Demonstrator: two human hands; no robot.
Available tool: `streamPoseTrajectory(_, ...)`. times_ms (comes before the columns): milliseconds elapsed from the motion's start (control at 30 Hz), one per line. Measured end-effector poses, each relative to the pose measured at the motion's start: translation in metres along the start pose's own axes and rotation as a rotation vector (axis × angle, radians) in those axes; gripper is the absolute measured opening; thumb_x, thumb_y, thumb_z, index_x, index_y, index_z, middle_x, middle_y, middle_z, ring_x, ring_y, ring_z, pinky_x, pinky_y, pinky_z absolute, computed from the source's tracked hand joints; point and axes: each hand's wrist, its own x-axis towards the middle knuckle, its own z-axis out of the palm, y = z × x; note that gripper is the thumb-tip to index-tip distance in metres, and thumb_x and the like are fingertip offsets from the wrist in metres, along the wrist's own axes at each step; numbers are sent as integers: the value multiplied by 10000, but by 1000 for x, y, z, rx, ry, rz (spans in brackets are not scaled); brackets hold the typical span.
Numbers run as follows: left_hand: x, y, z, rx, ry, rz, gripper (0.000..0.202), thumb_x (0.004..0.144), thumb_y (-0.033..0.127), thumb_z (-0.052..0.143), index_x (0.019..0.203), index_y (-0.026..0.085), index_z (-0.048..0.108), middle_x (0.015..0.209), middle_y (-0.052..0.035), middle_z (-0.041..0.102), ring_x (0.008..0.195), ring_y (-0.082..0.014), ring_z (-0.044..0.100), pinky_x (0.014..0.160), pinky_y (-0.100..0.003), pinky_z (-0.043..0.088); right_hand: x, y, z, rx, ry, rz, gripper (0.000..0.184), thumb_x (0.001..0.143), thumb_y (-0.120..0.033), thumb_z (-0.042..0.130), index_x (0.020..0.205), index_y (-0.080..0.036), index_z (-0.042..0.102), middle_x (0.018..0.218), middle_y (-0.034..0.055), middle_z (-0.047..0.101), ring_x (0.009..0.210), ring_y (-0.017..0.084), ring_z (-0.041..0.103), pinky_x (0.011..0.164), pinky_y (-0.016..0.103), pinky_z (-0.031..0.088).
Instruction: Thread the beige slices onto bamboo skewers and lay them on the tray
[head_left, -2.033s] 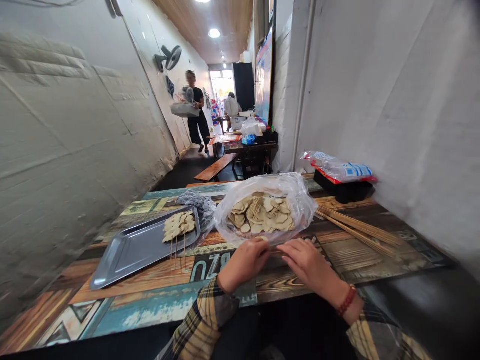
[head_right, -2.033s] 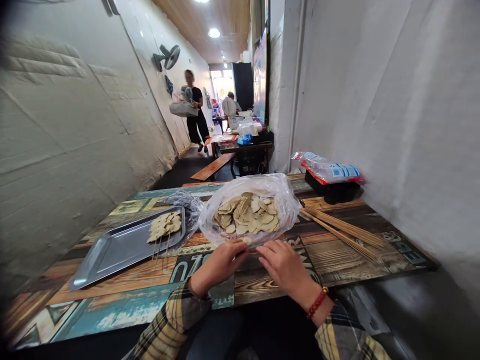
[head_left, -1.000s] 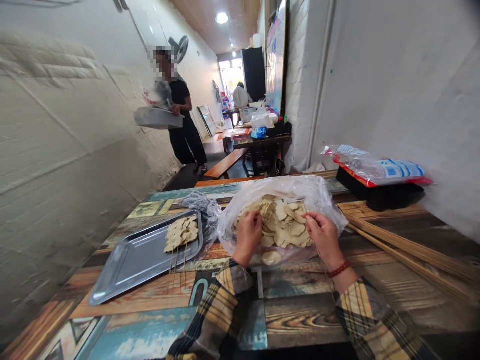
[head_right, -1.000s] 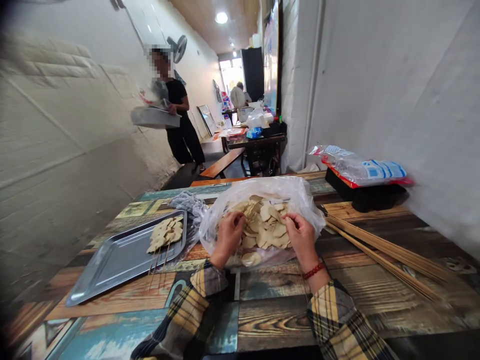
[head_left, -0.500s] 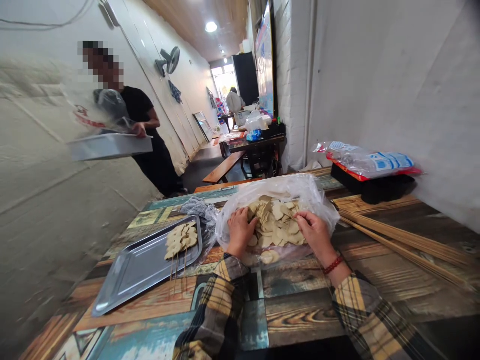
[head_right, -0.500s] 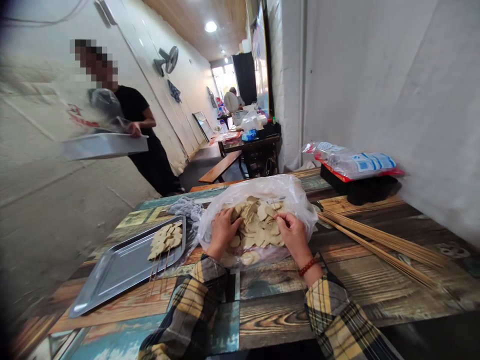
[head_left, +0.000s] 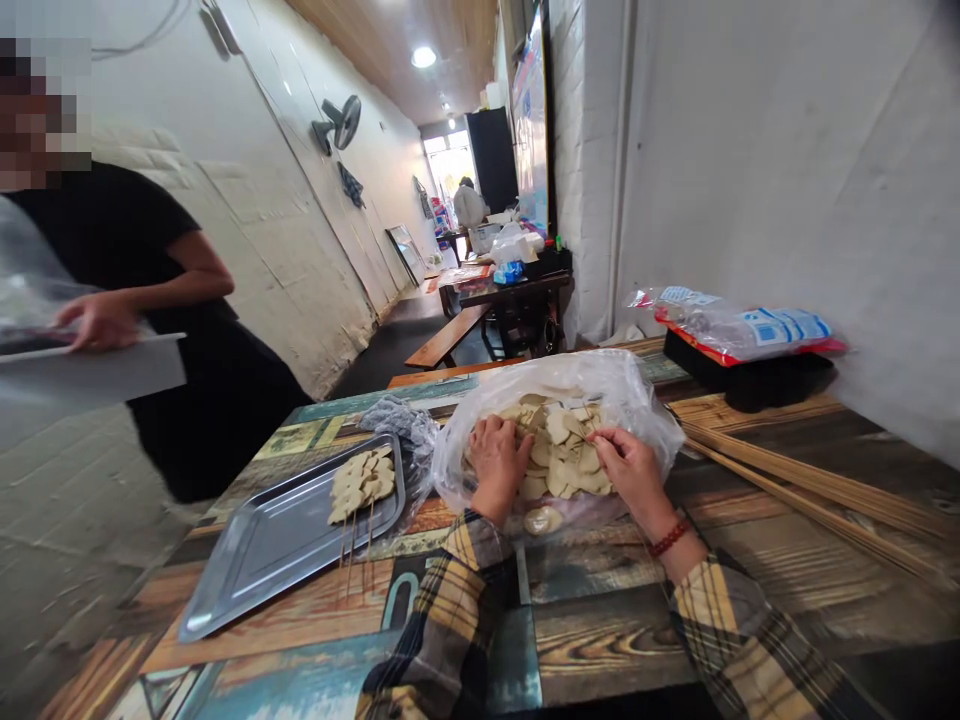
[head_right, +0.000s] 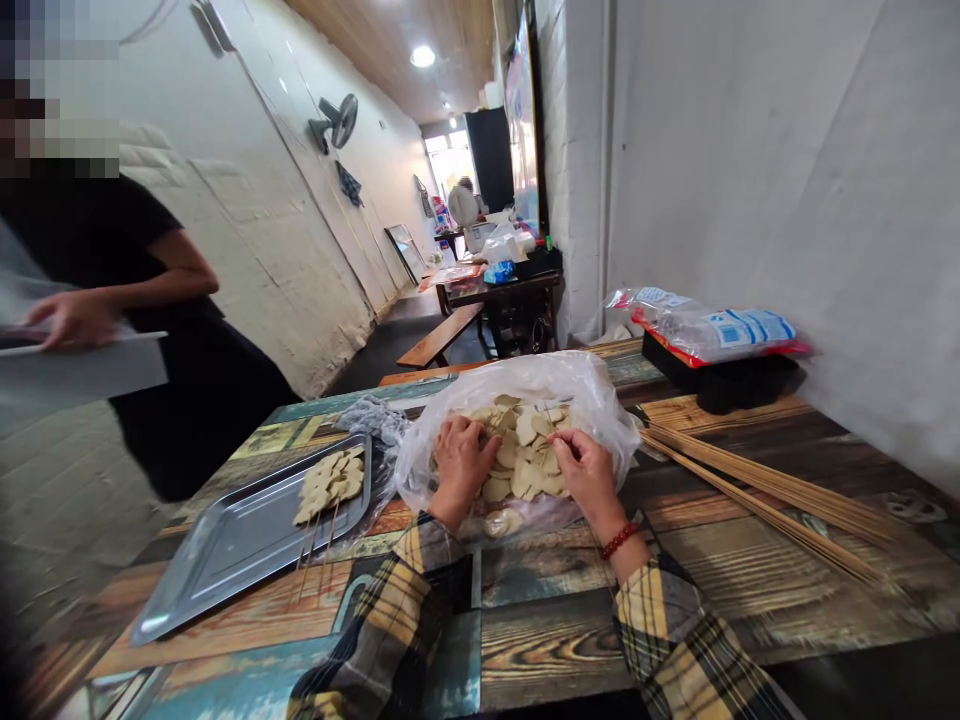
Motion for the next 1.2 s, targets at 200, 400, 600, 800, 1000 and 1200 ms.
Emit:
streamPoseTrajectory(200,4,4,4,52,-50,-46,217,863,404,686,939,200,676,1096,-117,626,1117,-308,506,925,-421,404,-1,-8,1,9,20,-3,324,810,-438,580,838,-165,752,534,-35,525,491,138,439,480,258,332)
streamPoseTrajectory(400,1,12,8,-88,13,70,35,873,193,601,889,214,625,1049,-98,633,1074,-284,533,928,-422,428,-1,-11,1,30,23,-7,310,815,-429,584,838,-168,749,529,-44,514,491,137,440,486,257,340)
streamPoseTrajectory(600,0,12,17,-373,-19,52,250,848,161,605,1095,194,620,1093,-97,671,1033,-251,614,948,-413,473,0,-10,1,38,32,-6,312,807,-435,590,828,-165,744,524,-42,522,485,135,441,475,252,338)
streamPoseTrajectory(800,11,7,22,-606,5,-113,118,832,184,598,889,161,699,899,-75,711,908,-231,649,886,-375,489,2,-11,1,48,49,-10,335,800,-456,589,829,-161,745,514,-42,527,475,131,433,461,246,327)
streamPoseTrajectory(1000,2,-1,-3,-1233,-107,-266,348,805,471,665,971,169,713,907,-36,722,791,-170,634,700,-260,495,1,-15,-1,69,59,-20,327,810,-456,579,810,-170,737,497,-48,507,457,129,417,450,250,310)
streamPoseTrajectory(1200,-16,-12,-16,-1192,-203,-223,416,793,463,689,1084,167,701,922,-49,712,805,-176,632,702,-266,498,1,-12,-2,76,47,-14,330,809,-470,581,821,-181,740,511,-35,536,475,137,439,458,252,319)
